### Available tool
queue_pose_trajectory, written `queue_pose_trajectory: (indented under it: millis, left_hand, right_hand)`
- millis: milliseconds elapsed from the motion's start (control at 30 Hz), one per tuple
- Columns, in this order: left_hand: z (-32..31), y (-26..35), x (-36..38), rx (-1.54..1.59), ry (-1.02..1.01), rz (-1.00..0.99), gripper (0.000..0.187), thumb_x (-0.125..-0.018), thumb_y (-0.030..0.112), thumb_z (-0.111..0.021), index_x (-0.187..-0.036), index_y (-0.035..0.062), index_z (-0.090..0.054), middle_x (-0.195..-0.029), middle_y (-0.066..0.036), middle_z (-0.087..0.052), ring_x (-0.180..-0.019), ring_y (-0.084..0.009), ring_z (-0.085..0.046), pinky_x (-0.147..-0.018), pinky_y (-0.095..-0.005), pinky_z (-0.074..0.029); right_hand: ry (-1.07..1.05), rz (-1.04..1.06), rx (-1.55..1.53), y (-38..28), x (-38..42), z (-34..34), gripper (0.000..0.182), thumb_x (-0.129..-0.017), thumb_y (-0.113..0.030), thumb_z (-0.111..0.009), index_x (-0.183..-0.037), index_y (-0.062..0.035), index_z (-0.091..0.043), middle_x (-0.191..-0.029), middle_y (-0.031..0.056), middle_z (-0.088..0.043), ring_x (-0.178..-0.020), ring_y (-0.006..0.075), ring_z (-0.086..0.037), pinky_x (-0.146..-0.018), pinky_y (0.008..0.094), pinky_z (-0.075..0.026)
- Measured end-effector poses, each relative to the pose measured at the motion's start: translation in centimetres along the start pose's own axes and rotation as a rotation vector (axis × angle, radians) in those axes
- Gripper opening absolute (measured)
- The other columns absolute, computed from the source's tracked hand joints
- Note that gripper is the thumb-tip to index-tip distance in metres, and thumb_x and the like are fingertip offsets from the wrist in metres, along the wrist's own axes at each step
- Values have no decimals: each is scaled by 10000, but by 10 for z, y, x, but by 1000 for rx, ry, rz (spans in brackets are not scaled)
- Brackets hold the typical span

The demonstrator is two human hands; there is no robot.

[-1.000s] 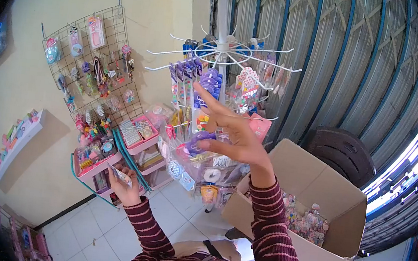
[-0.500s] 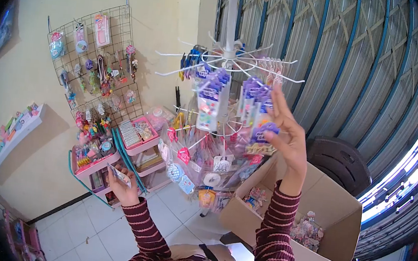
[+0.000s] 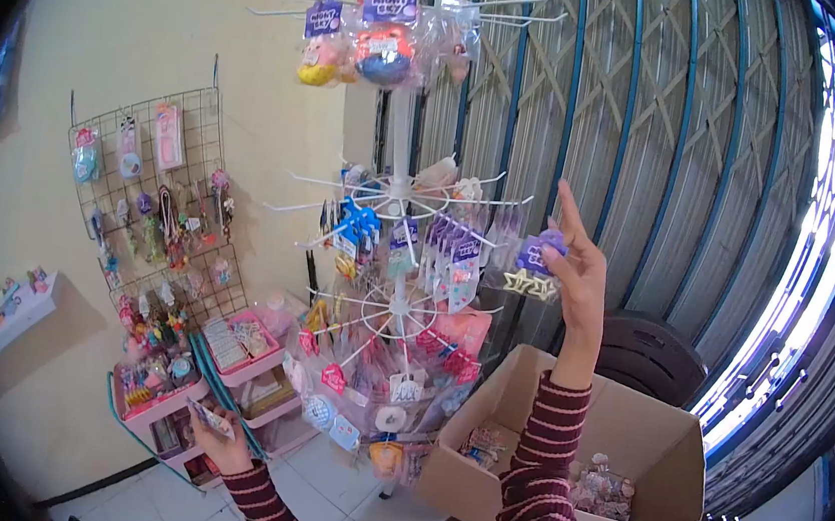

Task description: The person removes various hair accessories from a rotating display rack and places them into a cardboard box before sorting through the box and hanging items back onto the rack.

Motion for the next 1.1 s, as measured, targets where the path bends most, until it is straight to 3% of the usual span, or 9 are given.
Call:
queue_pose_trajectory:
  millis: [200,267,467,567,633,833,900,967,1100]
  left_hand:
    - [18,5,-11,-43,-83,33,234,-801,270,-489,-787,38,-466,-578,-21,-461,-500,-88,-464,-397,-182,-366]
    - [19,7,-12,-52,-64,37,217,-802,263,-491,-775,49,-472,-576,1,-457,-484,-79,-445,-406,-178,-351]
    - [21,11,-16,-48,-10,-4,201,-795,250,-504,-758,54,-474,-628,10,-461,-485,-67,-390,-397,-173,-283]
    - [21,13,-13,-25,-60,25,188,-797,241,-502,-768,58,-472,-662,6,-472,-506,-62,-397,-392,-178,-288]
    - [28,18,-16,-31,-25,-14,186,-799,240,-499,-784,56,-472,-691,-2,-486,-510,-67,-405,-390,-180,-297]
    - [26,44,-6,-89,10,-76,230,-807,270,-467,-762,45,-470,-560,-27,-440,-465,-92,-408,-413,-205,-336]
    - [26,58,1,-58,-59,-121,215,-807,264,-471,-775,51,-477,-579,-26,-459,-485,-93,-423,-408,-205,-344]
    - [22,68,4,-77,-56,-221,206,-805,265,-479,-785,60,-487,-604,-16,-479,-508,-90,-433,-421,-207,-357]
    - [28,82,6,-143,-70,-274,216,-803,276,-482,-740,70,-499,-613,0,-482,-538,-85,-441,-496,-222,-387]
  right_hand:
    - [-128,258,74,-43,-76,-21,477,-674,-153,-605,-1075,55,-453,-1251,130,-319,-991,116,-426,-948,347,-230]
    - [-51,208,-23,-46,-116,-20,477,-675,-161,-612,-1071,56,-457,-1233,115,-350,-966,113,-450,-910,277,-281]
    - [-156,86,-253,-60,-182,-35,333,-712,-190,-575,-976,5,-516,-1219,159,-356,-1027,215,-449,-840,309,-363]
    - [-254,76,-334,-76,-178,-49,503,-753,-137,-553,-1148,78,-327,-918,95,-522,-815,156,-535,-710,227,-437]
    - [-287,91,-299,-85,-168,-60,306,-737,-131,-573,-962,49,-471,-924,111,-519,-823,163,-534,-716,223,-433]
    - [-359,193,0,-97,-151,-122,235,-740,-147,-572,-869,41,-513,-946,135,-505,-857,172,-521,-751,250,-419]
    - [-374,266,115,-89,-151,-149,173,-758,-141,-544,-819,20,-521,-851,119,-532,-741,147,-547,-636,212,-452]
    - [-318,647,397,-71,-154,-172,225,-692,-243,-600,-797,-49,-557,-1216,199,-347,-1066,270,-420,-850,318,-348]
    - [-386,679,392,-53,-147,-206,240,-662,-279,-627,-729,-60,-557,-1220,221,-327,-1096,310,-383,-855,328,-338]
Point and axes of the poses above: each hand's wrist, its own x-axis away from the middle knuckle, its own z-axis out of the back of the hand, y = z × x, the point moved 2 cm from there along -x, towards the middle knuckle
